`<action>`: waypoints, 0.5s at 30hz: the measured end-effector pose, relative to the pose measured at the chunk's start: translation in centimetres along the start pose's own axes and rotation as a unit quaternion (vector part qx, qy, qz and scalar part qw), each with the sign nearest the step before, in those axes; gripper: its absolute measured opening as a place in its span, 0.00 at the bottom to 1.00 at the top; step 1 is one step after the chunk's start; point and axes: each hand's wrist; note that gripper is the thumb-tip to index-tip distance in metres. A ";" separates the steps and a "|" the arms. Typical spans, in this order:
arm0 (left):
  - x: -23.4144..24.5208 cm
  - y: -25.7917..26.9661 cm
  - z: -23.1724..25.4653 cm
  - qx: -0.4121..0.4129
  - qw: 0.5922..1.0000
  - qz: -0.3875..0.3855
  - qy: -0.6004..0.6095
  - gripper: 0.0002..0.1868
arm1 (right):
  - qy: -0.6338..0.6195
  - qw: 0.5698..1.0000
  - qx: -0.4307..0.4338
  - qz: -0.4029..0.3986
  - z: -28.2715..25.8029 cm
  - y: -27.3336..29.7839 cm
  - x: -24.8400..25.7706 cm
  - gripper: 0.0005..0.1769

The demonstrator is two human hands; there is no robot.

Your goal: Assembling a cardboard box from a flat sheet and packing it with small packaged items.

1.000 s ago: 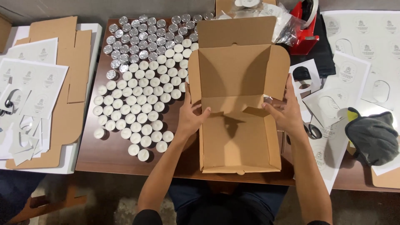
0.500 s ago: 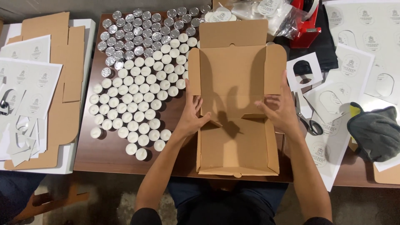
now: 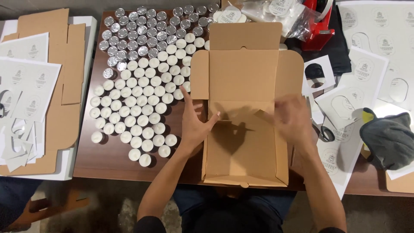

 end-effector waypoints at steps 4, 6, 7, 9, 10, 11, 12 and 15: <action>-0.2 0.5 -0.8 -0.041 0.987 0.070 -0.136 0.59 | 0.073 0.980 0.069 0.171 2.6 -6.5 0.0 0.29; -0.8 1.0 -1.3 -0.086 0.974 0.106 -0.178 0.53 | 0.040 0.993 0.060 0.093 1.8 -10.7 0.3 0.36; -1.1 1.0 -1.4 -0.131 0.956 0.145 -0.219 0.48 | 0.008 0.998 0.053 0.016 1.5 -13.1 0.6 0.43; -1.5 2.9 -1.5 -0.159 0.943 0.132 -0.261 0.40 | 0.018 1.000 0.008 -0.022 1.4 -16.0 0.3 0.51; -1.6 3.8 -1.6 -0.183 0.927 0.118 -0.304 0.35 | 0.025 0.997 -0.038 -0.064 1.2 -17.5 -0.1 0.59; -1.8 4.1 -2.0 -0.181 0.928 0.119 -0.304 0.35 | 0.025 0.997 -0.037 -0.066 0.4 -18.2 0.4 0.59; -2.0 4.3 -2.5 -0.212 0.912 0.106 -0.334 0.28 | 0.034 0.992 -0.081 -0.086 -0.4 -18.9 0.7 0.61; -2.4 4.8 -3.4 -0.223 0.914 0.092 -0.325 0.18 | 0.010 0.992 -0.092 -0.084 0.2 -19.6 -0.6 0.56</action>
Point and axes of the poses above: each hand's wrist, its own y-axis away from the middle knuckle, its own x-axis out of the back of the hand, z = x × y, and after that the axes turned 1 degree about -z, right-handed
